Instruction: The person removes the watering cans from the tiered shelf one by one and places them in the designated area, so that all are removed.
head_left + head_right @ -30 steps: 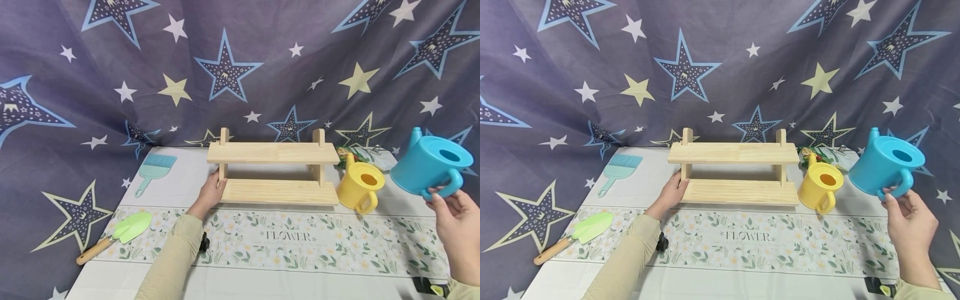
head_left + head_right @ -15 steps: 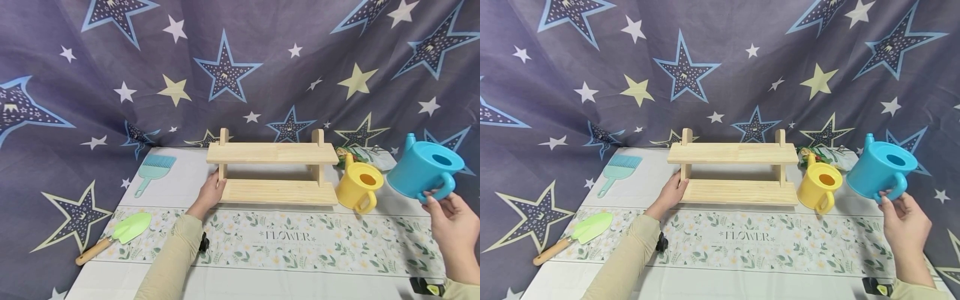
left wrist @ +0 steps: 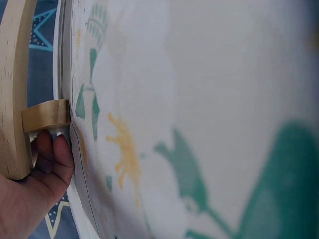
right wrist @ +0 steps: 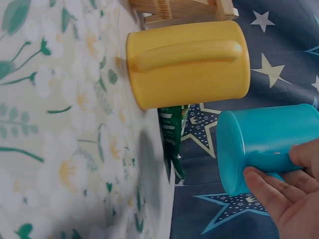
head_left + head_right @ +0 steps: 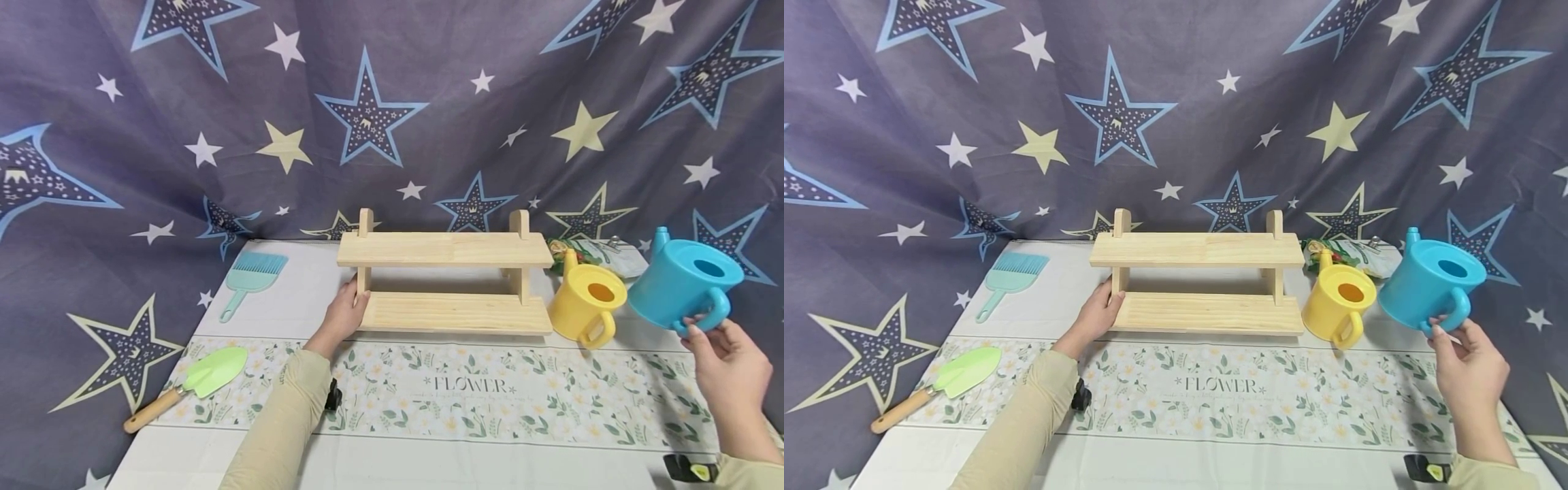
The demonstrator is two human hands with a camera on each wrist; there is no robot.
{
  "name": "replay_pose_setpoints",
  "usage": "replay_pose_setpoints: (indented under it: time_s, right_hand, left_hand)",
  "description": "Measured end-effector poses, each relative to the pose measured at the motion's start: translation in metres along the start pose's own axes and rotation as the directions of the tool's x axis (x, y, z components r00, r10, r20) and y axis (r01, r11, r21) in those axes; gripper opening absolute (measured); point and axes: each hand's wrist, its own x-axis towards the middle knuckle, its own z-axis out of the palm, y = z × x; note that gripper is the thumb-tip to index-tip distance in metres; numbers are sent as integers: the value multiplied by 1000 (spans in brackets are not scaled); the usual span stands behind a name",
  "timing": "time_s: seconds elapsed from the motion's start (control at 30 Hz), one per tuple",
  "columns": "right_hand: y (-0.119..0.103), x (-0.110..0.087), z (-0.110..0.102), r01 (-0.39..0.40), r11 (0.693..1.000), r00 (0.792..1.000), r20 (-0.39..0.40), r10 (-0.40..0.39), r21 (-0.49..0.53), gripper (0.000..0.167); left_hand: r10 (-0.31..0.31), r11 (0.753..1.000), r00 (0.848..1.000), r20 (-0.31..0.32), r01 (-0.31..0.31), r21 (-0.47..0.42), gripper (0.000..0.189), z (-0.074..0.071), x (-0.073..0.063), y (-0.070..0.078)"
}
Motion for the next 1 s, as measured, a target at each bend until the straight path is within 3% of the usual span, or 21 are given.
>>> replay_pose_setpoints:
  time_s: [0.43, 1.0]
  right_hand:
    - [11, 0, 13, -96, 995, 994, 56, 95, 18, 38]
    - [26, 1, 22, -141, 990, 978, 161, 135, 27, 42]
  left_hand:
    - [0, 1000, 1000, 0, 0, -7, 58, 0, 0, -1]
    - [-3, 1000, 1000, 3, 3, -6, 58, 0, -1, 1]
